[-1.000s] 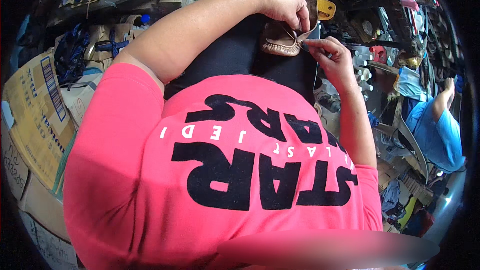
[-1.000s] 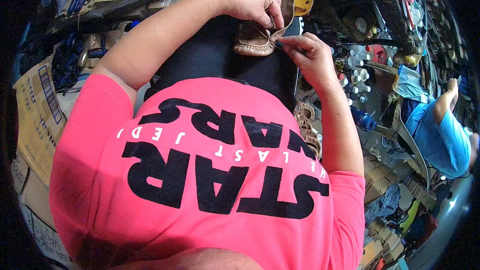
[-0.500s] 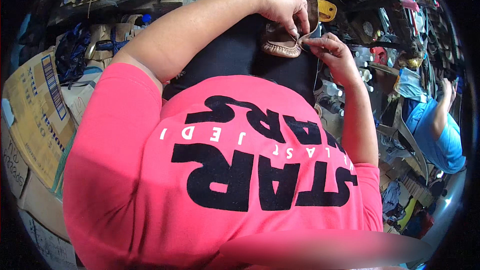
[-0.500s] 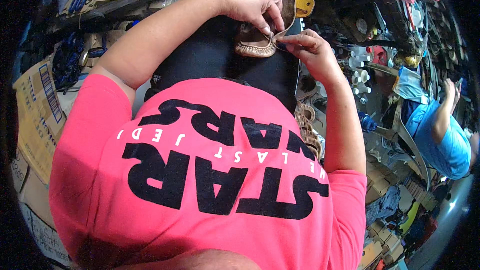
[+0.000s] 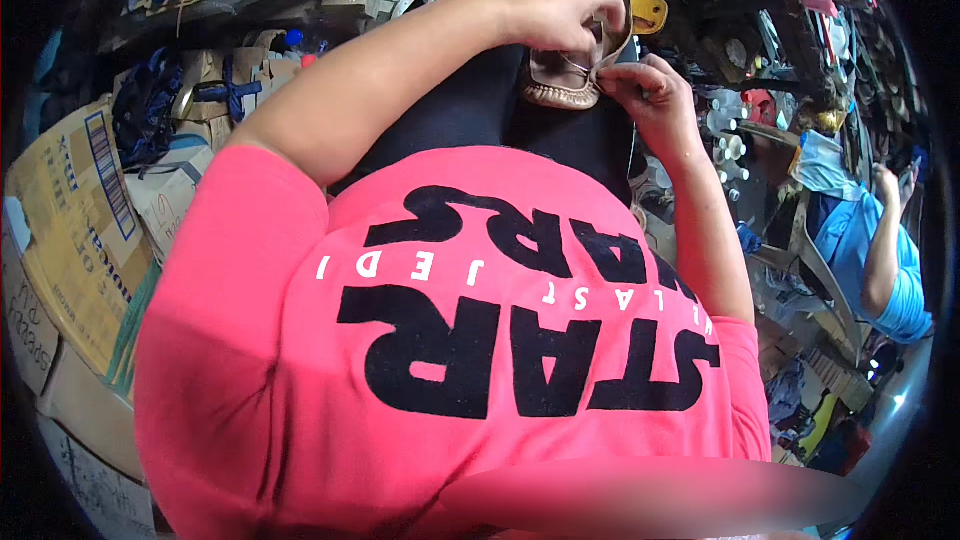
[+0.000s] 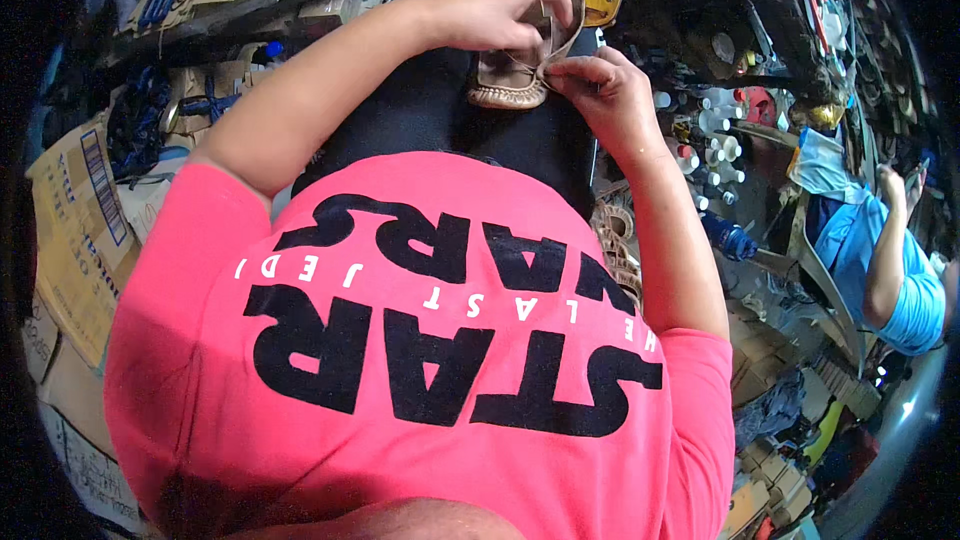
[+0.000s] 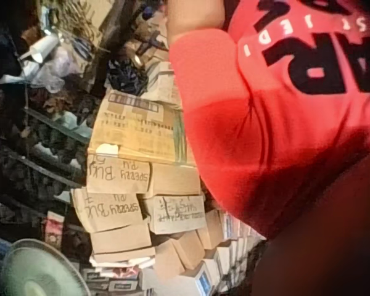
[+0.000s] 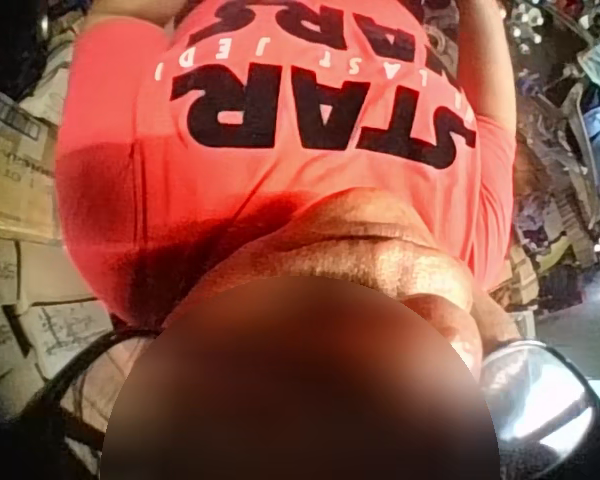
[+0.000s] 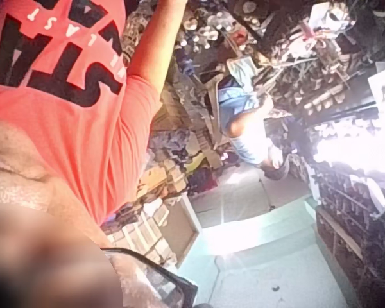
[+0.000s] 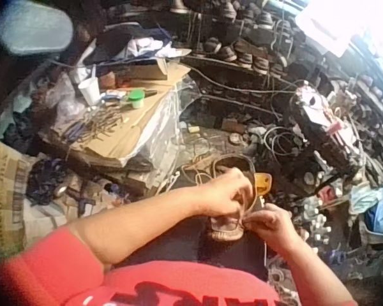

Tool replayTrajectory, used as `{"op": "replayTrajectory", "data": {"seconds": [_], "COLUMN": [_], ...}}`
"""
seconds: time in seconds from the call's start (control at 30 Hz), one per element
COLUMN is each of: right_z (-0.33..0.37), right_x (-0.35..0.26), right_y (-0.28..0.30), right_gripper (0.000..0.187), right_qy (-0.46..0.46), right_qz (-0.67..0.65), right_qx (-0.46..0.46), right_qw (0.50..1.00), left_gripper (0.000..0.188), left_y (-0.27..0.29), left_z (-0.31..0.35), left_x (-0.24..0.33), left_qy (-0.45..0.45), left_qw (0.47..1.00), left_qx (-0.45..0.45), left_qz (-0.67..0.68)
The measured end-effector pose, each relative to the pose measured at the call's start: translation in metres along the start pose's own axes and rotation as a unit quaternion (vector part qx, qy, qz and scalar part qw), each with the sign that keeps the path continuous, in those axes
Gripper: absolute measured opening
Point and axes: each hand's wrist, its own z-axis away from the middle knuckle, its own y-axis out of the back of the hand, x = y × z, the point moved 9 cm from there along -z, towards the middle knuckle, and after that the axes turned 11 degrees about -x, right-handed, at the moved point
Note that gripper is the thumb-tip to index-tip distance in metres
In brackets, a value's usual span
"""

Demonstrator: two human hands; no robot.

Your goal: Sewing the upper part of a leather shoe by hand using a needle and thread.

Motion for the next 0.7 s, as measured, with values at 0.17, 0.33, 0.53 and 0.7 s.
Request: {"op": "replayTrajectory", "data": {"seconds": [0.17,0.33,0.53,0.7], "right_z": [0.020,0.034,0.022,0.003], "right_x": [-0.017,-0.037,0.005,0.024], "right_y": [-0.004,-0.014,-0.008,-0.009], "right_gripper": [0.025,0.037,0.045,0.037], "right_qy": [-0.012,0.044,-0.031,-0.046], "right_qz": [0.098,0.246,0.042,-0.113], "right_qx": [0.019,0.066,-0.019,-0.121], "right_qw": [0.995,0.966,0.998,0.985], "left_gripper": [0.036,0.018,0.011,0.015], "left_y": [0.025,0.005,0.005,0.001], "left_z": [0.058,0.091,0.086,0.075], "left_x": [0.012,0.019,0.029,0.013], "left_qy": [0.000,0.127,0.109,0.087], "left_qw": [0.984,0.981,0.939,0.965], "left_qx": [0.158,0.144,0.191,0.170], "left_qz": [-0.086,-0.027,-0.264,-0.179]}}
